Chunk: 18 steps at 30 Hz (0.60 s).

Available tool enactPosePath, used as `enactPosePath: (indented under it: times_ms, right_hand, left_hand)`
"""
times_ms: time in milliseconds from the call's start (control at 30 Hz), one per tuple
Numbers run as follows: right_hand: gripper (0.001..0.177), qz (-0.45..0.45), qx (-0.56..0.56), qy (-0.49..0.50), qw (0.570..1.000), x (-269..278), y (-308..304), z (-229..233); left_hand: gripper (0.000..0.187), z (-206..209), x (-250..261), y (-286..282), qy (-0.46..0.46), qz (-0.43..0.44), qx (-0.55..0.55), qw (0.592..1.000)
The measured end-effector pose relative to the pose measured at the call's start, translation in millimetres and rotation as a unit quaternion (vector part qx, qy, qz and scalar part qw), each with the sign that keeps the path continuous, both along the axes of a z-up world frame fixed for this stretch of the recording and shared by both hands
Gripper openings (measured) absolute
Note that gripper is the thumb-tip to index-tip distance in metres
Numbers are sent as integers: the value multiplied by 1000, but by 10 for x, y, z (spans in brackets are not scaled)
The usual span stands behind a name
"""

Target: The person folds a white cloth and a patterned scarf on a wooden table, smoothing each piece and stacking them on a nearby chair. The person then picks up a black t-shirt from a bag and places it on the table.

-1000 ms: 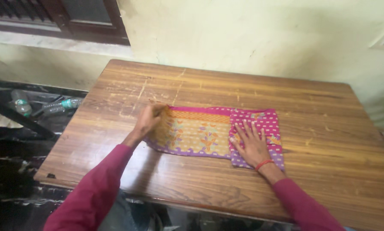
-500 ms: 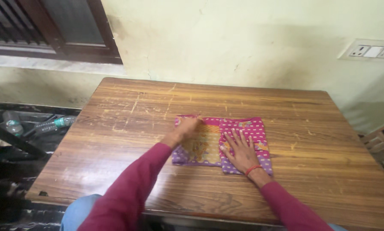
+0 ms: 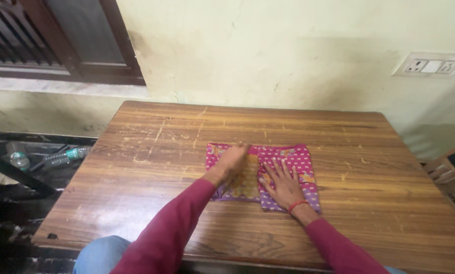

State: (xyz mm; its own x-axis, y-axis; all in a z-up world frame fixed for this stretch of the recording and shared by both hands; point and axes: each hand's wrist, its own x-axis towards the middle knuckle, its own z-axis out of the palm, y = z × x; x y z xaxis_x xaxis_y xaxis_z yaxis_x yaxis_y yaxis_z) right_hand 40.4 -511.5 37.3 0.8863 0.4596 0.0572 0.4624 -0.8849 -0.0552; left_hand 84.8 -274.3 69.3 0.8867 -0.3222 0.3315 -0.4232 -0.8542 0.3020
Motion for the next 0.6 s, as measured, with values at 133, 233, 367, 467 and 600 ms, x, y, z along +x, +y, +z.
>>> enactPosePath:
  times_ms: [133, 233, 367, 467, 600]
  right_hand:
    - [72, -5, 0, 5, 1000, -17, 4, 35]
    - [73, -9, 10, 14, 1000, -48, 22, 76]
    - [73, -5, 11, 18, 1000, -70, -7, 63]
    - [73, -1, 5, 13, 1000, -42, 9, 79]
    - [74, -1, 4, 19, 1000, -45, 6, 100]
  left_hand:
    - [43, 125, -66, -6, 123, 77, -25, 989]
    - [38, 280, -187, 13, 27, 77, 51, 995]
    - [39, 395, -453, 124, 43, 104, 8, 994]
    - [35, 443, -680, 302, 93, 135, -6, 986]
    - [28, 353, -1019, 583, 163, 155, -84, 971]
